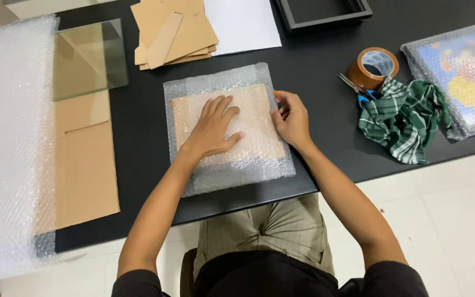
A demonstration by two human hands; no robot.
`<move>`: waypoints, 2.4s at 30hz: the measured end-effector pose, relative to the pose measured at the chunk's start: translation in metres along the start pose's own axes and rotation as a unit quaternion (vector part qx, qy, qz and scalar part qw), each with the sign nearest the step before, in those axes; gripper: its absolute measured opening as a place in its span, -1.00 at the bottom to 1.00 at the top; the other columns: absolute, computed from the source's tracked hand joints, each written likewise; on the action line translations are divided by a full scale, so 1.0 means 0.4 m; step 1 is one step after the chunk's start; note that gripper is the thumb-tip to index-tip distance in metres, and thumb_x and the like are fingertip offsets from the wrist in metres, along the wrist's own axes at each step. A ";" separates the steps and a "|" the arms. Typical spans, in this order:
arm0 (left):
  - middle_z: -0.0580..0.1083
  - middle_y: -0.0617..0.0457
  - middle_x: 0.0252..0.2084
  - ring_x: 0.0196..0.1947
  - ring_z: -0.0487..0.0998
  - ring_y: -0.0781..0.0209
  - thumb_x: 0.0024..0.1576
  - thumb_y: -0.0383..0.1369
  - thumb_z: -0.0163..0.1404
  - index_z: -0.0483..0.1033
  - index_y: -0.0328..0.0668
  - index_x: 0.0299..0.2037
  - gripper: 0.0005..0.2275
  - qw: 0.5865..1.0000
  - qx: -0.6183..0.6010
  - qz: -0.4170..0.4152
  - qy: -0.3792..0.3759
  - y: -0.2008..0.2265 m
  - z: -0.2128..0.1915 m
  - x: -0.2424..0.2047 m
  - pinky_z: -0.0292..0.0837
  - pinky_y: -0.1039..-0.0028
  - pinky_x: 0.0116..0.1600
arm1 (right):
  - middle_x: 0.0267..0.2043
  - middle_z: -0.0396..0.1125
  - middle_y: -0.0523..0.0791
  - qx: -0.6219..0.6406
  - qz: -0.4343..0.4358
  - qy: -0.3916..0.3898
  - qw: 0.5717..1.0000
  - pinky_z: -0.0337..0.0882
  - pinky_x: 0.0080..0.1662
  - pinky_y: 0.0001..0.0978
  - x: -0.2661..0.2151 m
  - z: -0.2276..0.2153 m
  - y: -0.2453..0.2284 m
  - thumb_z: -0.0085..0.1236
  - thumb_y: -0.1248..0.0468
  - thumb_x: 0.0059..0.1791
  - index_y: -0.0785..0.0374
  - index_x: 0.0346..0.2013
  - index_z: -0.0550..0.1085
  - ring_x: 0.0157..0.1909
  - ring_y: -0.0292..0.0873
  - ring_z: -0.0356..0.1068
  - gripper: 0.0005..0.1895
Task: The person wraps a cardboard backing in bubble wrap by hand and secures it with tape using scissors to cut the pieces.
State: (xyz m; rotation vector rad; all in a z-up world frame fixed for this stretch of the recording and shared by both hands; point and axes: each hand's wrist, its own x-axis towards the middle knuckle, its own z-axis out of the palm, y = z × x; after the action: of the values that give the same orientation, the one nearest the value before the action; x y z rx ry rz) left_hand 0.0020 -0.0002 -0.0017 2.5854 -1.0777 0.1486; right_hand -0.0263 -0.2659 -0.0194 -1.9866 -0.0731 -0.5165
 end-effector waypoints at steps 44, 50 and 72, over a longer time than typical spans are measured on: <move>0.29 -0.24 0.43 0.49 0.17 -0.27 0.09 0.04 -0.04 0.40 -0.15 0.35 -0.35 0.999 0.045 0.000 0.021 0.079 0.035 0.083 -0.28 -0.36 0.50 | -0.22 0.50 -0.18 0.047 0.018 -0.070 0.996 0.43 -0.28 -0.52 0.077 -0.070 0.006 0.33 0.40 0.02 0.16 -0.15 0.66 -0.34 -0.34 0.41 -0.87; 0.33 -0.26 0.37 0.46 0.22 -0.32 0.16 0.04 -0.03 0.43 -0.14 0.30 -0.42 0.997 0.048 -0.007 0.057 0.085 0.064 0.091 -0.23 -0.41 0.47 | -0.42 0.48 -0.10 0.091 0.015 -0.193 0.977 0.28 -0.38 -0.53 0.092 -0.082 -0.073 0.32 0.48 -0.02 0.22 -0.19 0.69 -0.42 -0.38 0.27 -0.84; 0.13 -0.33 0.51 0.59 -0.08 -0.34 0.27 0.01 -0.09 0.40 -0.12 0.37 -0.45 0.999 0.004 -0.011 0.031 0.103 0.038 0.081 -0.21 -0.26 0.53 | -0.38 0.48 -0.02 0.174 0.086 -0.095 0.976 0.33 -0.52 -0.64 0.078 -0.078 -0.047 0.39 0.51 -0.10 0.39 -0.19 0.60 -0.54 -0.35 0.38 -0.79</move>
State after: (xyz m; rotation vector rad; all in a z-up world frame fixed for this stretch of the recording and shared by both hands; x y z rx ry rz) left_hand -0.0047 -0.0542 0.0019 2.5800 -1.0286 0.2262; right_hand -0.0133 -0.2897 0.0203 -1.6734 -0.1021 -0.1853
